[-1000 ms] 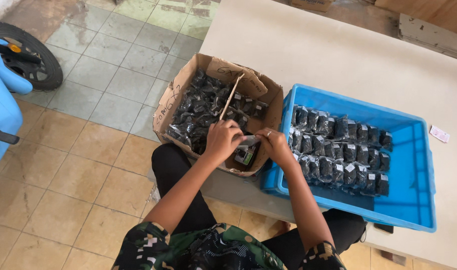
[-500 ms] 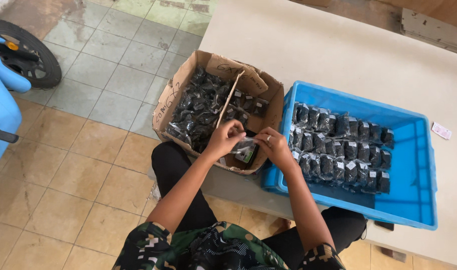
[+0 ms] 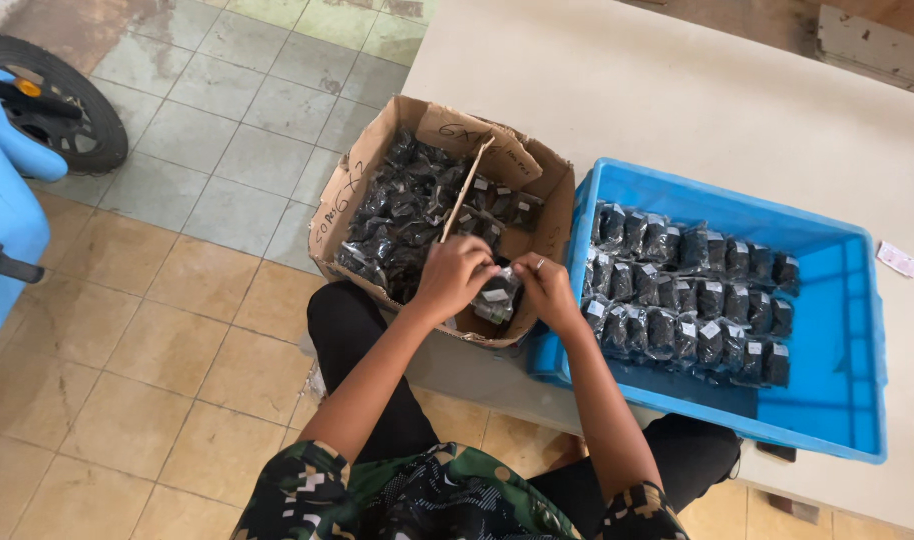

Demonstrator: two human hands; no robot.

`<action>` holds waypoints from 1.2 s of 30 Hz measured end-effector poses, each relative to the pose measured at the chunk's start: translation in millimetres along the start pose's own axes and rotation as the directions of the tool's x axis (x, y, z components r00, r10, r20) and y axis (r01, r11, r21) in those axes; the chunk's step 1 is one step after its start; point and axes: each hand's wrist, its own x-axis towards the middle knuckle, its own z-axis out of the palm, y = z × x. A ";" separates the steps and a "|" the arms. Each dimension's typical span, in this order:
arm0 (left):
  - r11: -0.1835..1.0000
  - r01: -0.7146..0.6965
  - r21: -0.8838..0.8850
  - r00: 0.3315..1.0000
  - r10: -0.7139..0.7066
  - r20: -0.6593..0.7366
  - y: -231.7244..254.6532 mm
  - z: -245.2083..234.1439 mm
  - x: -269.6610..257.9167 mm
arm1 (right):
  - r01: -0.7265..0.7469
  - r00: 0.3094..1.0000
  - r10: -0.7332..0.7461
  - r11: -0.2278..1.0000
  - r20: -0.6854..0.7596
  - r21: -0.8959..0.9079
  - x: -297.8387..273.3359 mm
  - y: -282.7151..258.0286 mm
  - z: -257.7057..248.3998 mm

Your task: The person picks up small objects packaged in plastic bags from a cardboard box and places them into a blue plastic bin.

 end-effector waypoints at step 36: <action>0.595 0.415 -0.688 0.802 -0.597 -0.031 -34.9 27.9 4.5 | 0.780 0.623 0.456 -0.310 0.636 -0.543 12.5 124.2 124.6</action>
